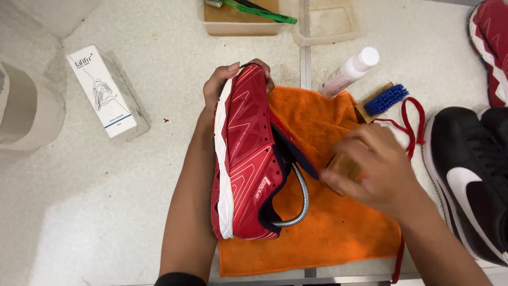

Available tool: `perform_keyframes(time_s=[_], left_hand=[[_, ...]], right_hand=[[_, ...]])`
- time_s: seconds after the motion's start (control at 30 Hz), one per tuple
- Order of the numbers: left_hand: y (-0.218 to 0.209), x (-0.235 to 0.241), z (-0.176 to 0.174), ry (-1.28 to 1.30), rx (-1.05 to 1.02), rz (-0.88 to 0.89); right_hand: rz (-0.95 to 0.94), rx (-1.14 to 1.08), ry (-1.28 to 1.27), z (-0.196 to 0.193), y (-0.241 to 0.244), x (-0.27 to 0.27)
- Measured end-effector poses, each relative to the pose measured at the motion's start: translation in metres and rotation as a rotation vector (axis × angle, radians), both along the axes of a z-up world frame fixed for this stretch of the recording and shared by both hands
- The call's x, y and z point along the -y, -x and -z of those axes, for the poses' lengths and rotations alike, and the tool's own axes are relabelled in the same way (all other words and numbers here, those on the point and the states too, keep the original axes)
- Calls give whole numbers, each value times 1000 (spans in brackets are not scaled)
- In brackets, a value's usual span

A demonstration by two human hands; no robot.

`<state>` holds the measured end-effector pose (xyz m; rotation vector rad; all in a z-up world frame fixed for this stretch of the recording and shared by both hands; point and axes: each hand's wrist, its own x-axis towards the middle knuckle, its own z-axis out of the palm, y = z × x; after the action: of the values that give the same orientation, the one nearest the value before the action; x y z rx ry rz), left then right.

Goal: The person scrubs a red sneaker with a wooden-handled brush, focusing on the white midsole and red upper. They rotate the shoe to clean different sections, including the toe box and sides, while the shoe rests on an orange towel.

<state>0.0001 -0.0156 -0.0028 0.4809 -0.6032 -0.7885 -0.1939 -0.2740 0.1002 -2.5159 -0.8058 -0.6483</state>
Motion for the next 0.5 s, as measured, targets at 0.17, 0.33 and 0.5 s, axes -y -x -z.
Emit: perform_keyframes(time_s=[0.17, 0.33, 0.5], left_hand=[[5, -3, 4, 34, 25, 38], [-3, 1, 5, 8, 40, 39], [2, 11, 3, -28, 140, -36]], right_hand=[[171, -811, 234, 5, 2, 10], [287, -712, 123, -14, -15, -2], [80, -211, -157, -24, -47, -24]])
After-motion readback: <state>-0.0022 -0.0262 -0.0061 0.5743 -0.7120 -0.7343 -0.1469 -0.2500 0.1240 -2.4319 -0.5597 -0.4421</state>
